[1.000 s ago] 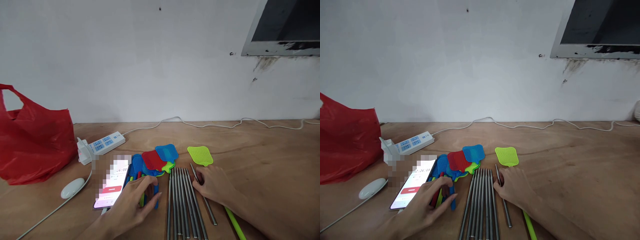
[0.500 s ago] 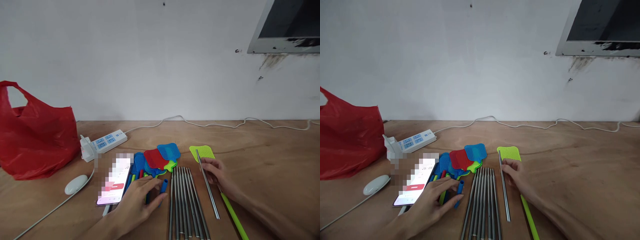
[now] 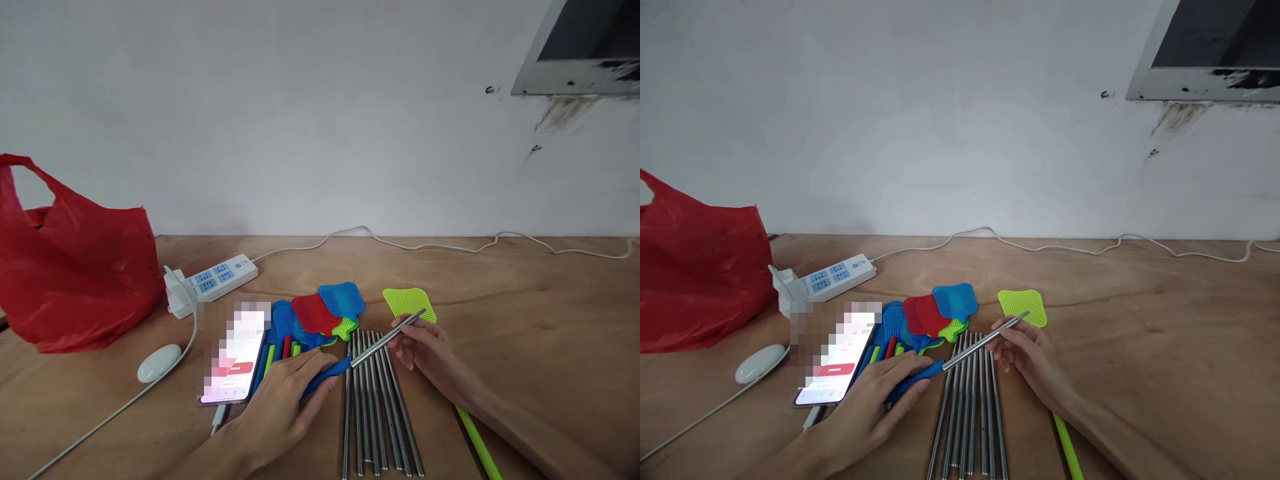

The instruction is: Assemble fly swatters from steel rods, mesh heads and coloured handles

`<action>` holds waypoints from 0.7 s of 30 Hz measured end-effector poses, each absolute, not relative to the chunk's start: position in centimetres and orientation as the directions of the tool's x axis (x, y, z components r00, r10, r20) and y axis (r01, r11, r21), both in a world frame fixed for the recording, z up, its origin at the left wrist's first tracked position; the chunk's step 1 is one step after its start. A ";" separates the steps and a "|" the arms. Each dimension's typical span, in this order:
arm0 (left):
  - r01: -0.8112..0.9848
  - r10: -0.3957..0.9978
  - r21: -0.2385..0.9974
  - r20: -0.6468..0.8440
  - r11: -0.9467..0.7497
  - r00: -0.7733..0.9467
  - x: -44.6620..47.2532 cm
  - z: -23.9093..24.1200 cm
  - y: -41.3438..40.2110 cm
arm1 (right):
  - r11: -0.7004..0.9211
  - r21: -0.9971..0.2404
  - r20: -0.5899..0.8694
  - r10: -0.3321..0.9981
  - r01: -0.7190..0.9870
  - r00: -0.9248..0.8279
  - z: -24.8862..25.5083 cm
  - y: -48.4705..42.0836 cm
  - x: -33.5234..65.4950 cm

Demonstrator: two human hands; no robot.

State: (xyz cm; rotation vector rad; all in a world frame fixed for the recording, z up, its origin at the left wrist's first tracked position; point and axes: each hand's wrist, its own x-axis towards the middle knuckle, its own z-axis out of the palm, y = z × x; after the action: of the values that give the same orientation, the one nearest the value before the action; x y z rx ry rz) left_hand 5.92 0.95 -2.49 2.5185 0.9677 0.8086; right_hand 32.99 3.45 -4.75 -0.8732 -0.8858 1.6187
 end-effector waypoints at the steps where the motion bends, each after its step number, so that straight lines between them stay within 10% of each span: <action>1: 0.512 0.691 0.473 0.380 -0.717 0.615 5.8 -2.5 1.0 | -0.177 -0.882 -0.103 0.977 -0.437 -0.188 -4.8 3.5 32.9; 21: 0.522 0.714 0.501 0.359 -0.691 0.601 5.5 -2.9 1.2 | -0.176 -0.852 -0.142 0.984 -0.493 -0.106 -4.6 2.6 32.0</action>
State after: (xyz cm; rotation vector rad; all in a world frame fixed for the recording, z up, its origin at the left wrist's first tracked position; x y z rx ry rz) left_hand 5.50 1.21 -2.93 2.4860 0.9976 0.7782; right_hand 32.04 2.60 -4.60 -0.8899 -0.7717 1.5800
